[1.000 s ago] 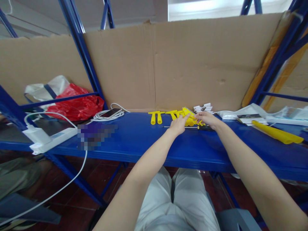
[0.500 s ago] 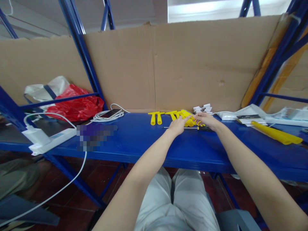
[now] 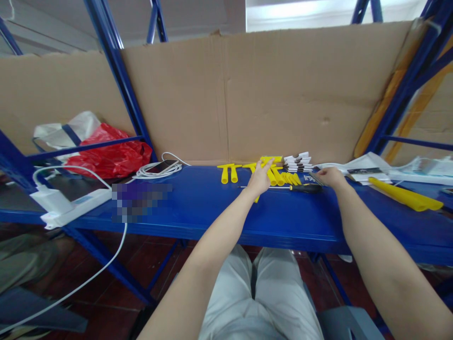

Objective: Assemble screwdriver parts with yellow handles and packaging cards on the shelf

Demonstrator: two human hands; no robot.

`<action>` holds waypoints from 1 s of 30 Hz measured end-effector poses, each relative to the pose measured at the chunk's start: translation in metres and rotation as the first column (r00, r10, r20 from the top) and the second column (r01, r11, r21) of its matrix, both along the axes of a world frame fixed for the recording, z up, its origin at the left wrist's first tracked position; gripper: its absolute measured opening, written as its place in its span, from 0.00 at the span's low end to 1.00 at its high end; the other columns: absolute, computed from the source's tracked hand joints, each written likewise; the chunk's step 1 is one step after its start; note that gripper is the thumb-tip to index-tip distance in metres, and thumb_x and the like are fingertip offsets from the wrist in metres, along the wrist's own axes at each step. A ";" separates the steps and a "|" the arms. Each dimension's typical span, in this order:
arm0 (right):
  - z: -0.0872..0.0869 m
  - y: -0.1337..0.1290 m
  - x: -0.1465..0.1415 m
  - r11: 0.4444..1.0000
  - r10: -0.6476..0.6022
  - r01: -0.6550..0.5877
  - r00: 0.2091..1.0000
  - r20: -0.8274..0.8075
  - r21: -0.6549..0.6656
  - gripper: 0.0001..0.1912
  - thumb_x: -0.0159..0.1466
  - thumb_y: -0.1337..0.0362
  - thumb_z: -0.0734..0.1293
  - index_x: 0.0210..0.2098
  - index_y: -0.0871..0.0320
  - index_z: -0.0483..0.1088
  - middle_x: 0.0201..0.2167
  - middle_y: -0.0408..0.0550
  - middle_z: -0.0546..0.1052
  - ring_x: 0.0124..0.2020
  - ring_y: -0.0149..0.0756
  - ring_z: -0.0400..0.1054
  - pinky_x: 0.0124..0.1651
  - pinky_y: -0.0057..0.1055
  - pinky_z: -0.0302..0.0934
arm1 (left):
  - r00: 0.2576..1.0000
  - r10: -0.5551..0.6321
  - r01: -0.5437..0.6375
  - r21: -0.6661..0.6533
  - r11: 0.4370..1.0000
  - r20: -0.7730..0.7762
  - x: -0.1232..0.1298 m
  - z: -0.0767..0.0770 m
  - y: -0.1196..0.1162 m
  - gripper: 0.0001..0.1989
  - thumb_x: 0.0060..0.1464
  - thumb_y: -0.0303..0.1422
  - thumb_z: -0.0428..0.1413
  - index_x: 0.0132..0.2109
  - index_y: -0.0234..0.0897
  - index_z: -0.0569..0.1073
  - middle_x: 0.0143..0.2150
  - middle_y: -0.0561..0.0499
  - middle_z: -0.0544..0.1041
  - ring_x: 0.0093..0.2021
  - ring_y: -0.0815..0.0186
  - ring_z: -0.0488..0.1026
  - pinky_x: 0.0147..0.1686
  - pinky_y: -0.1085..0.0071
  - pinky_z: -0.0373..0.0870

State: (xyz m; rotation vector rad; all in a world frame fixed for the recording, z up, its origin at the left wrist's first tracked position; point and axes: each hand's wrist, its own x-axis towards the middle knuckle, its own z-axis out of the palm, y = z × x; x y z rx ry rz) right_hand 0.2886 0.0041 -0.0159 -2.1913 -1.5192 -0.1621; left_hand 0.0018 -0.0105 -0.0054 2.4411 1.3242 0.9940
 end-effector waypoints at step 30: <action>-0.022 0.009 0.011 0.998 0.061 -0.061 0.993 -0.104 0.004 0.03 0.51 0.65 0.71 0.22 0.56 0.75 0.22 0.48 0.76 0.28 0.39 0.70 0.33 0.31 0.63 | 0.992 -0.092 0.101 -0.116 0.988 0.087 0.004 0.000 -0.004 0.38 0.51 0.17 0.47 0.68 0.43 0.54 0.69 0.44 0.54 0.61 0.56 0.64 0.42 0.67 0.77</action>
